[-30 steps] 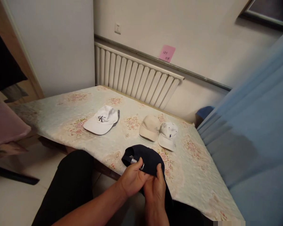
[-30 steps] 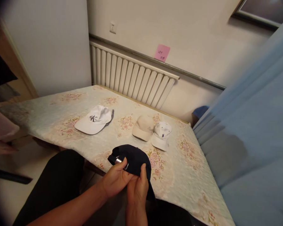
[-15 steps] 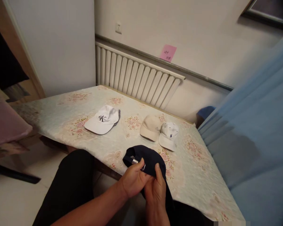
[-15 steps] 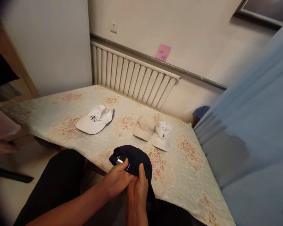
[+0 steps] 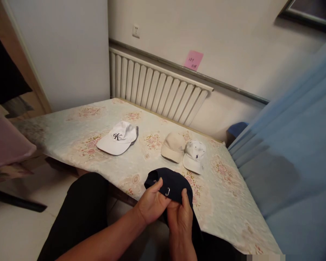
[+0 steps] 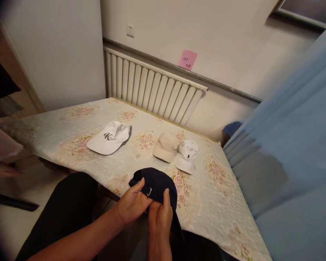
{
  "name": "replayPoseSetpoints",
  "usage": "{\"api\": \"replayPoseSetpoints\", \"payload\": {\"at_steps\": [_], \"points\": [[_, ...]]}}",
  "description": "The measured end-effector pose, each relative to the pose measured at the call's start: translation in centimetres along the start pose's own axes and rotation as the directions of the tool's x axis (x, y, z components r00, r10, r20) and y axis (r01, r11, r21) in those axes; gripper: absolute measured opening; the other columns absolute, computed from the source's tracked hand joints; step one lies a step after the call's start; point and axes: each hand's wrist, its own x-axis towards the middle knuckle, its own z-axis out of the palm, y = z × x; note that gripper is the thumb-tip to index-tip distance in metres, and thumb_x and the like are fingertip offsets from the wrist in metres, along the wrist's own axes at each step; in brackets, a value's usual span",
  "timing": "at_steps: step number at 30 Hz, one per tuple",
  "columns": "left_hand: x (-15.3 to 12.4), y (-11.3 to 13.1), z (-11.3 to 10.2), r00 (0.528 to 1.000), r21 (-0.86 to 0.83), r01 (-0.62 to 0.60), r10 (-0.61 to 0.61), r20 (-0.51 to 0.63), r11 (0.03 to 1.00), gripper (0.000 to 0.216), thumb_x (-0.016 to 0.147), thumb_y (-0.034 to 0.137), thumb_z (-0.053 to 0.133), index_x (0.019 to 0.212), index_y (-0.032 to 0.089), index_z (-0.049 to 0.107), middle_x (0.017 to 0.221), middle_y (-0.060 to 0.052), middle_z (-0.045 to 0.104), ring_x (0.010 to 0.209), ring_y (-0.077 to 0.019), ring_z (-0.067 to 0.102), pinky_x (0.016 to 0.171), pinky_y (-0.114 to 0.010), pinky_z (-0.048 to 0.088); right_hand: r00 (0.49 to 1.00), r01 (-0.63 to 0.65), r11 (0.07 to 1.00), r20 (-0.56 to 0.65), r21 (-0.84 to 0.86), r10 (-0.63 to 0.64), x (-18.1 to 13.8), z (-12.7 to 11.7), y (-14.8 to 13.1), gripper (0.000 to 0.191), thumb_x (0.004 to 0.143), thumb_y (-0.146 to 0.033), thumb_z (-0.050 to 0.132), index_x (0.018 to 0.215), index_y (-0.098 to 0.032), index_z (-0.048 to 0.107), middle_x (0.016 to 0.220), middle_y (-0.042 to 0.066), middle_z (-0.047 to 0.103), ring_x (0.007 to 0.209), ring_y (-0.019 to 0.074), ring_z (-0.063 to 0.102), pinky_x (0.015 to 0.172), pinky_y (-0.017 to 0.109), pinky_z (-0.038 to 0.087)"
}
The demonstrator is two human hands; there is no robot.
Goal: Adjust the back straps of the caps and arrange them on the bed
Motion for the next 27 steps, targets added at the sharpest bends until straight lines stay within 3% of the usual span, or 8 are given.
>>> {"api": "replayPoseSetpoints", "payload": {"at_steps": [13, 27], "points": [[-0.38, -0.62, -0.11, 0.999, 0.055, -0.02, 0.022, -0.035, 0.998, 0.023, 0.092, 0.02, 0.049, 0.104, 0.009, 0.065, 0.103, -0.01, 0.071, 0.102, -0.0191, 0.064, 0.106, -0.037, 0.038, 0.998, 0.001, 1.0, 0.065, -0.026, 0.001, -0.86, 0.12, 0.14, 0.048, 0.081, -0.037, 0.063, 0.121, -0.012, 0.057, 0.115, 0.011, 0.067, 0.113, 0.025, 0.059, 0.106, 0.047, 0.037], [-0.51, -0.5, -0.42, 0.998, 0.054, -0.003, 0.007, -0.06, 0.999, 0.023, 0.091, 0.021, 0.051, 0.105, 0.009, 0.064, 0.102, -0.01, 0.071, 0.105, -0.0202, 0.063, 0.105, -0.037, 0.039, 1.0, 0.012, 0.997, 0.008, -0.073, -0.011, -1.01, -0.15, 0.32, 0.054, 0.081, -0.039, 0.063, 0.126, -0.011, 0.053, 0.115, 0.011, 0.067, 0.11, 0.0235, 0.06, 0.106, 0.045, 0.039]]}}
